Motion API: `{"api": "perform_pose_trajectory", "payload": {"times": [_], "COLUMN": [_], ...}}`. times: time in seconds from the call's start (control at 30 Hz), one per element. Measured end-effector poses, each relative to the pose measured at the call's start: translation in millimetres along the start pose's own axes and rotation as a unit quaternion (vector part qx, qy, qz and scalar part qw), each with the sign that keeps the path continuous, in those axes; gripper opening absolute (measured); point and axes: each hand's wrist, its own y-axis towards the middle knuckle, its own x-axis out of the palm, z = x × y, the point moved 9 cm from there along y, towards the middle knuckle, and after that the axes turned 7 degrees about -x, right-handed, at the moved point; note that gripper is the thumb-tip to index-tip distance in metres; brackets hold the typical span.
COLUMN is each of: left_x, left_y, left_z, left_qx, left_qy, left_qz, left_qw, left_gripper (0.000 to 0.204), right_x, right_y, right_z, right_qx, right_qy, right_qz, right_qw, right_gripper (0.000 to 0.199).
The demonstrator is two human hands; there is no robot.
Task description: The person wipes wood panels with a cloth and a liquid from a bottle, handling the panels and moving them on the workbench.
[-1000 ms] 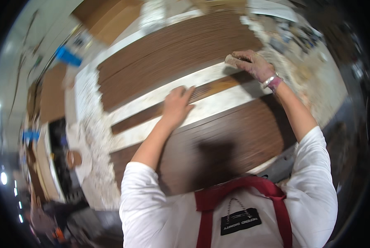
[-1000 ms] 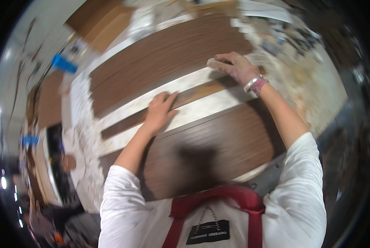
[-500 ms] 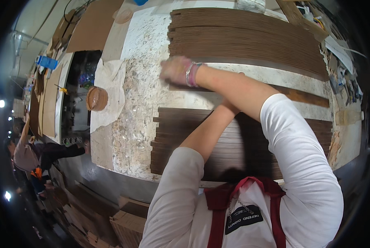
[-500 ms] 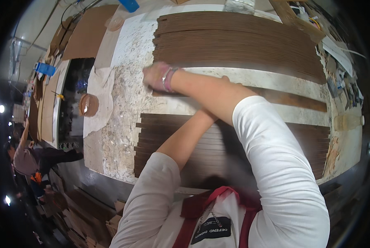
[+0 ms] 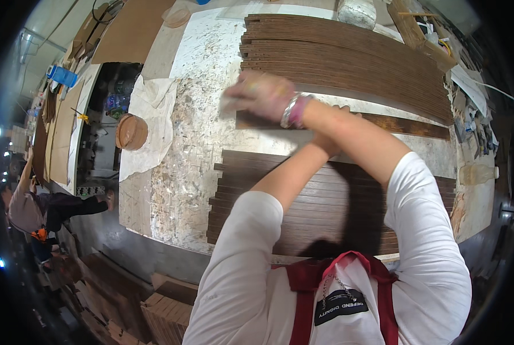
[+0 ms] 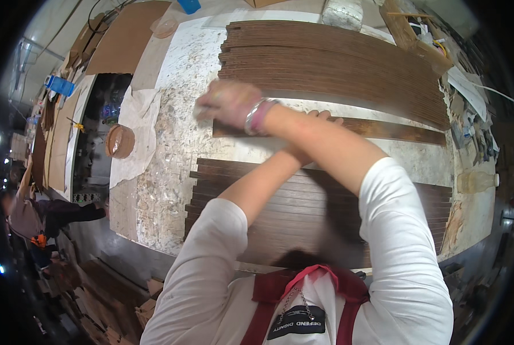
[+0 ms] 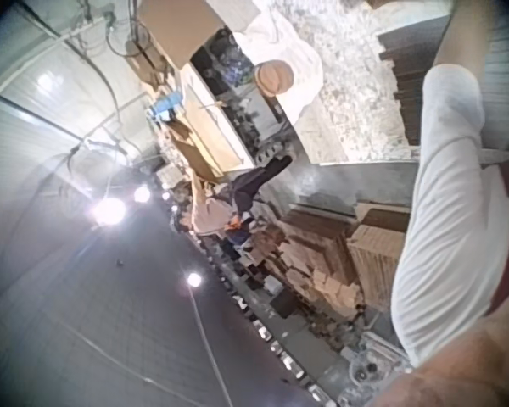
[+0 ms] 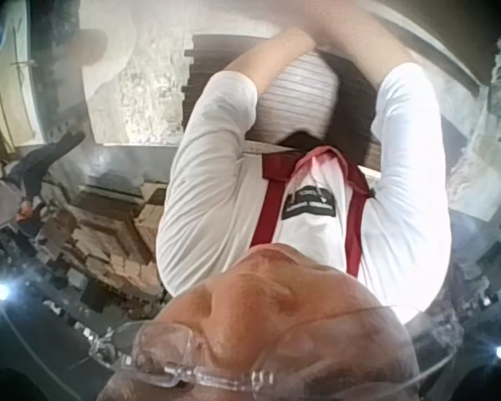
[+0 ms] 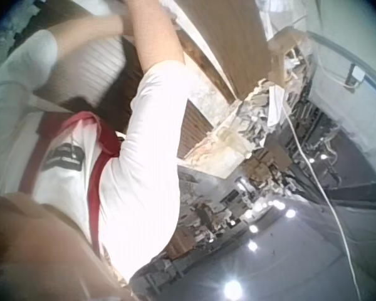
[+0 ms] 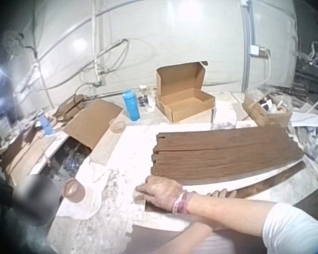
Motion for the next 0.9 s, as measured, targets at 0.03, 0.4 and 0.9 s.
{"api": "perform_pose_trajectory", "payload": {"times": [0.03,0.4,0.9], "left_x": [8,29,32], "left_y": [1,1,52], "left_z": [3,-15,57], "left_qx": [-0.025,-0.103,-0.068], "left_qy": [-0.006,-0.075,-0.017], "left_qz": [-0.127,-0.197,-0.212], "left_qw": [0.992,0.972,0.975], "left_gripper": [0.049,0.036,0.053], "right_x": [18,-10,-280], "right_y": [0,-33,-564], "right_z": [-5,11,196], "right_qx": [-0.029,-0.054,0.422], "right_qy": [-0.001,-0.093,0.111], "right_qz": [-0.048,-0.01,0.364], "right_qw": [0.998,0.994,0.823], "right_gripper": [0.029,0.018,0.047]}}
